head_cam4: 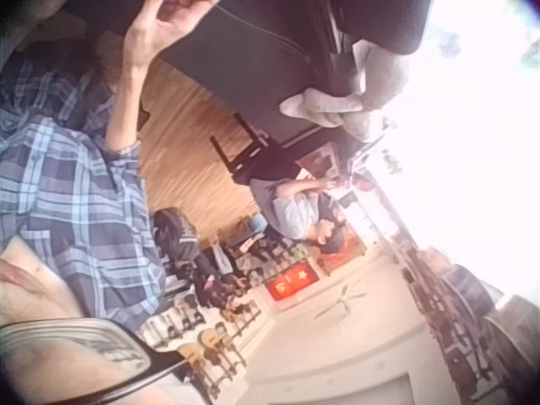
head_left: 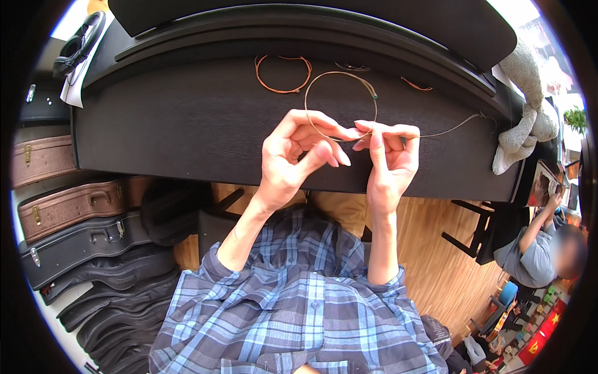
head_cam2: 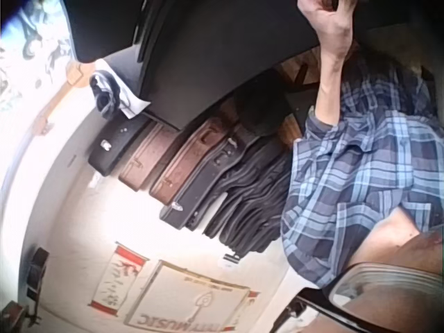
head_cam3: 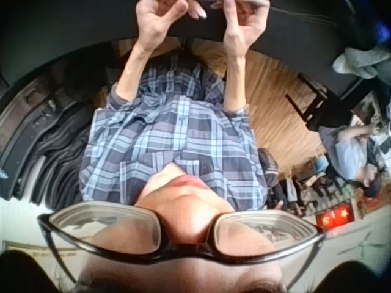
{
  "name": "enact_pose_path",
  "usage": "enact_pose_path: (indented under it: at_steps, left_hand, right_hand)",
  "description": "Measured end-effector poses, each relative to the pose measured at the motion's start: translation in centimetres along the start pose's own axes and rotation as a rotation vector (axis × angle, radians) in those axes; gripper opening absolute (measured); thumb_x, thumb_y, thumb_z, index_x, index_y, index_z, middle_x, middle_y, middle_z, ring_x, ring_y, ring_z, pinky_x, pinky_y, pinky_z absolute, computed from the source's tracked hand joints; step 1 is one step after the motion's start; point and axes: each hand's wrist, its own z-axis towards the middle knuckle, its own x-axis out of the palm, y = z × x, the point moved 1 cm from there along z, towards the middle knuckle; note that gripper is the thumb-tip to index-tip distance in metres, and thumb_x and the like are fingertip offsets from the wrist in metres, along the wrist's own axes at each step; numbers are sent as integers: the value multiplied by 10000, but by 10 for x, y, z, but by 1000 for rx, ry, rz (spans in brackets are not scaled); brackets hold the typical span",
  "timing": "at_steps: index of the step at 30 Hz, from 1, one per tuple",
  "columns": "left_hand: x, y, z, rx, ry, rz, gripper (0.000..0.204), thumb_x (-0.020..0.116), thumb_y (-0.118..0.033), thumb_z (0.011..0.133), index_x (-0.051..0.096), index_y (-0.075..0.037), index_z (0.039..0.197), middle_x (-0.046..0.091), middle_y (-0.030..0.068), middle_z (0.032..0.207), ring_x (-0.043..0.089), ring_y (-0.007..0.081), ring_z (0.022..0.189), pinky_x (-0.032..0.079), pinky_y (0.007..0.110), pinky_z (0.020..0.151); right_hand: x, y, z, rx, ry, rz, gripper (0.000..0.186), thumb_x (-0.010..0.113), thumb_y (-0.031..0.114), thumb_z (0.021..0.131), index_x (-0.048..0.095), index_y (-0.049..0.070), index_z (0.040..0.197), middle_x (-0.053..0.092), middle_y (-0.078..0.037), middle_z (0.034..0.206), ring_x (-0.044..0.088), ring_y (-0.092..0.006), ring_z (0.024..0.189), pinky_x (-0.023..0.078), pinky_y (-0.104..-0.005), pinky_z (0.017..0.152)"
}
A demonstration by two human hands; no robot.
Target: The person holds a thin wire and repeatedly bends and twists it into a circular loop. They adjust the loop shape with both hands and occasionally place the wire on the piano surface. The person continues to refine the loop throughout the clip.
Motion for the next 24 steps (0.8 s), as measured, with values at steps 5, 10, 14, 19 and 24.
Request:
enact_pose_path:
  at_steps: [5,10,14,19,24]
  left_hand:
    - [0,2,-1,-23,-22,24,178,628,-3,928,566,14,1095,711,180,1030,711,221,873,577,309,775]
    - [1,5,-1,54,-37,-4,113,603,-65,959,543,8,1021,702,231,1021,723,261,831,593,332,737]
    - [1,5,-1,20,-54,-19,119,602,-94,966,538,1,997,702,249,1013,728,266,795,589,316,696]
    - [0,3,0,-17,-70,17,201,602,-183,977,491,-19,946,701,263,965,720,267,701,593,338,645]
    - [2,3,1,7,-86,22,207,594,-192,983,476,-34,918,701,266,961,716,262,675,588,332,617]
  right_hand:
    - [-5,-3,-1,-12,34,-24,149,579,-8,961,465,29,1050,685,-222,1039,700,-234,919,558,-287,742]
    - [-6,-6,-1,-84,46,-10,107,610,78,960,532,16,1000,670,-211,1047,675,-215,874,547,-288,717]
    - [-7,-7,-2,-170,37,-38,155,608,177,977,555,33,950,617,-148,1058,585,-130,707,481,-257,640]
    - [-14,-10,0,-183,41,126,126,585,135,989,561,14,970,602,-149,1010,529,-71,621,415,-202,535]
    - [-19,-11,-4,-225,12,264,115,528,172,1018,515,61,988,671,-186,922,491,-96,474,398,-204,482]
